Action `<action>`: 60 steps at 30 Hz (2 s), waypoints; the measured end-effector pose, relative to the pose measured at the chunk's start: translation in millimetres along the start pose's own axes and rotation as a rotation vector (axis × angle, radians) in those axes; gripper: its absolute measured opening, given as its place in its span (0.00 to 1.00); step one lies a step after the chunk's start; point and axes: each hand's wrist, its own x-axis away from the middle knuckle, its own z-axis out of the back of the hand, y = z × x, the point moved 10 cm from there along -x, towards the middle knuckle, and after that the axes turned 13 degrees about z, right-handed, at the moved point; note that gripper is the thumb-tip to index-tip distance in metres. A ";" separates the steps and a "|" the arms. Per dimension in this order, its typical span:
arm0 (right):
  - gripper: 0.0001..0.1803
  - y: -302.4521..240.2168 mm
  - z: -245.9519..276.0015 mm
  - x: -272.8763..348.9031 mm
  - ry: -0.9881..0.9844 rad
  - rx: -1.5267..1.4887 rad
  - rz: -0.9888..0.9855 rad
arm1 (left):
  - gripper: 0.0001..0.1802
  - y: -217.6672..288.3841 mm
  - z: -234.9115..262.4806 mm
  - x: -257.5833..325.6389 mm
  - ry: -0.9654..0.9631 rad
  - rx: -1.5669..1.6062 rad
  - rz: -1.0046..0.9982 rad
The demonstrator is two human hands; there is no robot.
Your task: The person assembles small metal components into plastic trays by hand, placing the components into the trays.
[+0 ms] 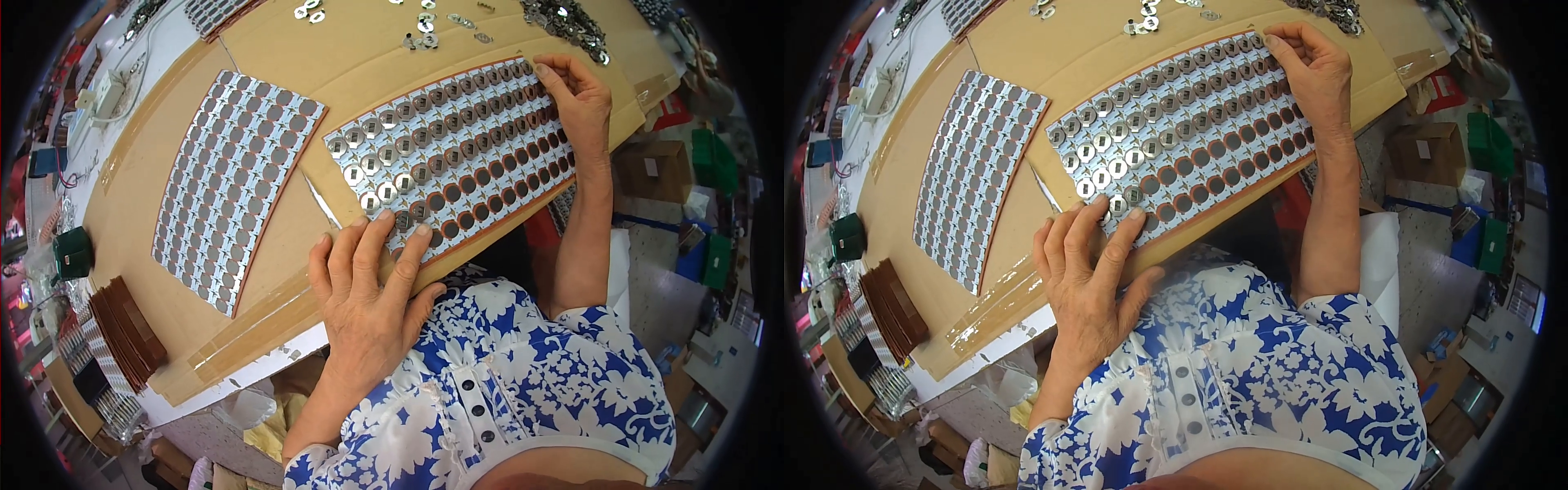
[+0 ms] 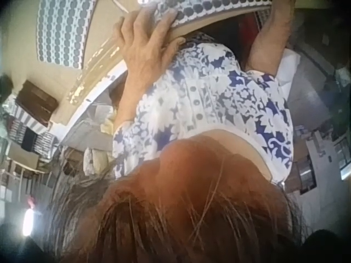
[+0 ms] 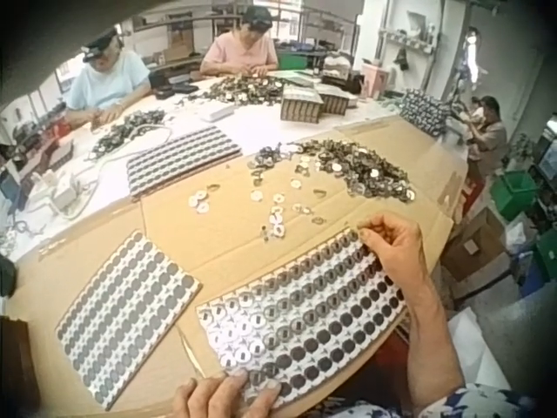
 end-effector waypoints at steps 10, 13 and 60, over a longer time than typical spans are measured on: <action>0.07 0.2 -4.1 4.0 -0.008 0.024 -0.072 | 0.40 4.2 6.2 5.8 0.007 0.002 -0.035; 0.07 -10.1 0.8 0.8 -0.001 0.044 -0.054 | 0.41 5.1 7.4 3.5 0.021 0.038 -0.070; 0.16 -197.1 23.2 80.7 -0.011 -0.614 0.107 | 0.74 -177.0 131.1 -27.4 0.169 -0.236 0.357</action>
